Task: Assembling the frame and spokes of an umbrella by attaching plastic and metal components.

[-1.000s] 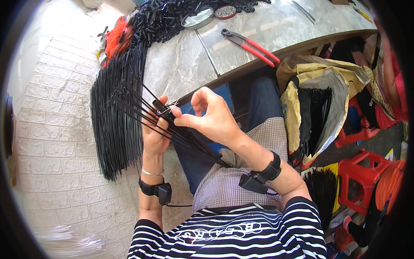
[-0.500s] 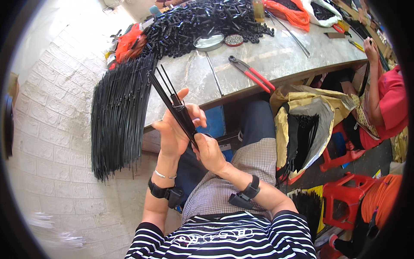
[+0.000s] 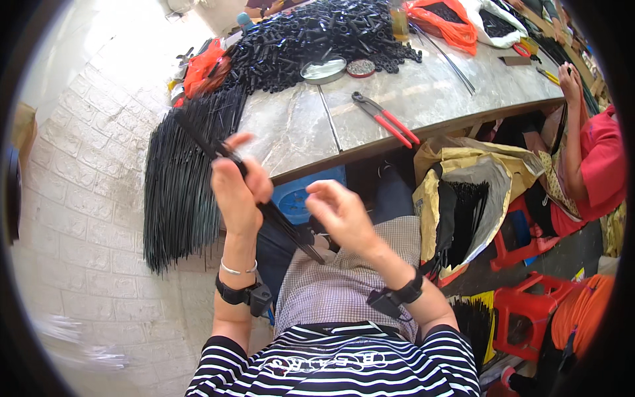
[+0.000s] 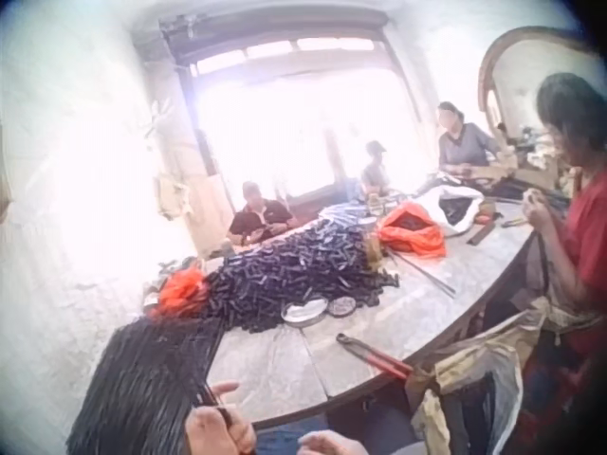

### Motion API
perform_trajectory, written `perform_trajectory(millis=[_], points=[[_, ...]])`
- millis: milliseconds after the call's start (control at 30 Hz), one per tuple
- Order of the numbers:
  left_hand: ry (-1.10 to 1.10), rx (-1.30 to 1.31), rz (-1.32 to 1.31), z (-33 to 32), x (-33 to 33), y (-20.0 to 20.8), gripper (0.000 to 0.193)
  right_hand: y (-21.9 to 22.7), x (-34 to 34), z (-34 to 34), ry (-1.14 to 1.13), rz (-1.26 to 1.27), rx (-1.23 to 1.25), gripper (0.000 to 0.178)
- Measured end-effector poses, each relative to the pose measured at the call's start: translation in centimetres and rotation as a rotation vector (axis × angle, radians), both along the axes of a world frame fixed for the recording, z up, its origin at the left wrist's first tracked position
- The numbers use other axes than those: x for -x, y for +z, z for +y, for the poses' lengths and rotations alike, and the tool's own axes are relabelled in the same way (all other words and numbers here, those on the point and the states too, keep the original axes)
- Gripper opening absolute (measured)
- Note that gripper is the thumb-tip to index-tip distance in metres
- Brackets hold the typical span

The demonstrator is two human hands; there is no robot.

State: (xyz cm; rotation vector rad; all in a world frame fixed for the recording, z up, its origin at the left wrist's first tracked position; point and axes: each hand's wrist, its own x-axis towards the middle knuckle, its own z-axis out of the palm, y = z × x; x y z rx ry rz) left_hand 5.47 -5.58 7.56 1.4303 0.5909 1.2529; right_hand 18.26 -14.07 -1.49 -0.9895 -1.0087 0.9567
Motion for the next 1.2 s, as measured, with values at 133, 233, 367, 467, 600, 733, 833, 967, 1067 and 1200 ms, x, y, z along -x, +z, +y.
perform_trajectory(millis=[133, 233, 367, 467, 600, 733, 833, 967, 1067, 1200], points=[[0.504, -0.048, 0.051, 3.2, 0.5, 1.4, 0.051, -1.9, -4.7, -0.6, -0.007, 0.172, 0.156, 0.014], [0.625, -0.062, 0.162, 4.6, 1.3, 3.1, 0.054, -4.5, -7.0, -1.3, -0.062, 0.033, 0.311, 0.015], [0.543, -0.012, 0.146, 6.6, 3.5, 5.0, 0.067, -7.3, -8.4, -0.6, -0.054, 0.101, 0.407, 0.017], [0.522, -0.073, 0.132, 7.2, 2.4, 4.9, 0.079, -7.6, -8.0, 0.0, -0.061, 0.073, 0.402, 0.018], [0.257, 0.025, 0.007, 6.3, 0.2, 1.3, 0.099, -3.7, -6.3, 0.9, -0.22, 0.0, 0.237, 0.013], [-0.012, 0.079, 0.033, 4.3, -2.6, -3.2, 0.112, 3.1, -5.0, 3.1, -0.238, -0.288, -0.203, 0.029], [-0.118, 0.083, 0.02, 3.8, -3.7, -4.3, 0.114, 6.0, -3.9, 4.7, -0.231, -0.431, -0.28, 0.036], [-0.067, 0.002, 0.097, 4.3, -3.9, -4.8, 0.114, 6.1, -2.9, 6.7, -0.276, -0.544, -0.41, 0.044], [0.054, -0.049, 0.038, 4.5, -4.3, -4.5, 0.111, 6.2, -2.4, 7.3, -0.258, -0.587, -0.435, 0.041], [0.069, -0.037, -0.027, 4.7, -4.1, -5.5, 0.109, 5.6, -1.7, 7.5, -0.32, -0.627, -0.422, 0.032]])
